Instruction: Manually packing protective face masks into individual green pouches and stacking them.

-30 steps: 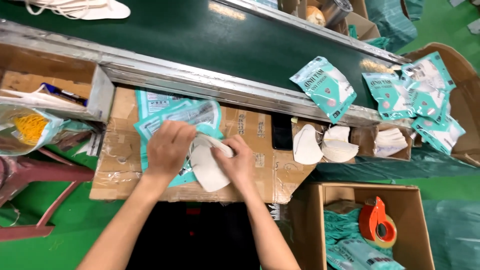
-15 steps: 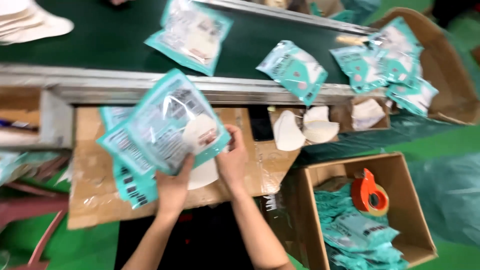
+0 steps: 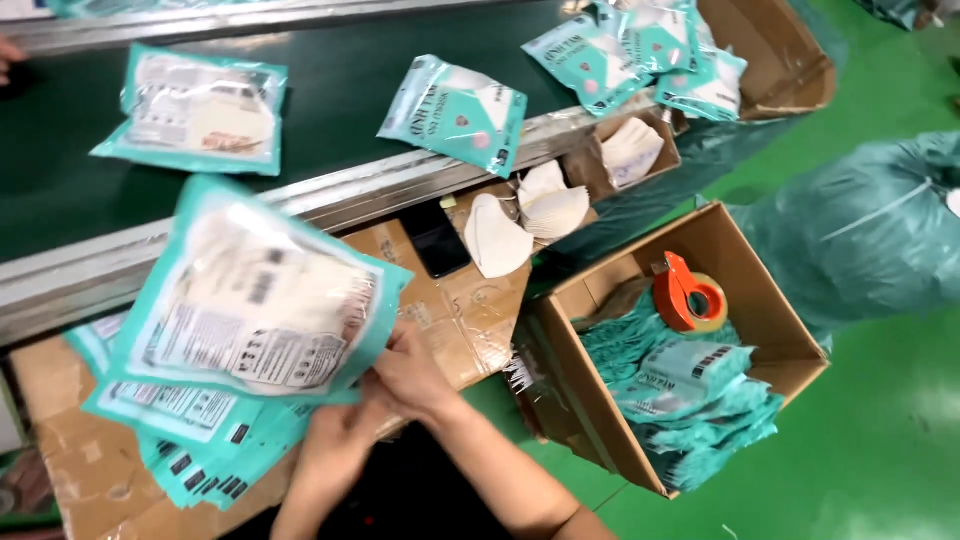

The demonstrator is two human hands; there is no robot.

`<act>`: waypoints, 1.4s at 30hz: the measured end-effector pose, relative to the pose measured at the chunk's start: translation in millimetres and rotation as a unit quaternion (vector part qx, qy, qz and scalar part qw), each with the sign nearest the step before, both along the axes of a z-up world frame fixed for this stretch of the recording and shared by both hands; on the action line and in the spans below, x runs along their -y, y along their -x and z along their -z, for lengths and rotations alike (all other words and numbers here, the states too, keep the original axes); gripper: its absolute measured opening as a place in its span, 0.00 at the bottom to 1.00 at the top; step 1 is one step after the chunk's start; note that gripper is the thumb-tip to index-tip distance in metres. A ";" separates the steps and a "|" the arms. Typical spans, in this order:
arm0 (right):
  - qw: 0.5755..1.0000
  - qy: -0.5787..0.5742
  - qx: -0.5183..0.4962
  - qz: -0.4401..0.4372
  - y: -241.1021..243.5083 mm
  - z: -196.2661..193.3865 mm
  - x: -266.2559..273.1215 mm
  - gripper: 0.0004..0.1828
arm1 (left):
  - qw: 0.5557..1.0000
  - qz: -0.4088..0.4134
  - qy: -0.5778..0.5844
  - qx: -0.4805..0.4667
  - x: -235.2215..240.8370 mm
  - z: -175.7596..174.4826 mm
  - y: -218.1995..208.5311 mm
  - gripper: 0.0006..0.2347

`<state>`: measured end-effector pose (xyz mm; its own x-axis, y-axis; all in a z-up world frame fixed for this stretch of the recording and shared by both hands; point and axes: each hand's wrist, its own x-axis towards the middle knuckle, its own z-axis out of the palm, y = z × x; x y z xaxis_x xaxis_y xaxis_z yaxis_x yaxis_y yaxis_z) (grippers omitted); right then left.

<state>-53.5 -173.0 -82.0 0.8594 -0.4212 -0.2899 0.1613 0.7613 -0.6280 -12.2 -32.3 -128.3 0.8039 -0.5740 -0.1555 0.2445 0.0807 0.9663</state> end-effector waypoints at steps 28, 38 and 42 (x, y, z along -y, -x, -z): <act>0.955 0.285 -0.005 0.079 21.7 -24.3 28.9 0.02 | 0.903 -0.211 -0.101 0.360 -25.1 -119.1 -11.3 0.05; 0.984 0.163 0.055 -0.051 25.4 -15.4 25.8 0.04 | 0.926 -0.152 -0.081 0.336 -22.8 -129.8 -6.0 0.04; 0.981 0.167 0.055 -0.085 29.0 -7.3 27.0 0.05 | 0.918 -0.148 -0.106 0.351 -24.4 -122.1 -5.6 0.03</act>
<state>-82.5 -200.0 -74.7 0.9437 -0.3250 -0.0618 0.1309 0.5384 -0.8325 -6.6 -8.0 -6.2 0.8647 -0.3304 0.3784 -0.4477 -0.1651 0.8788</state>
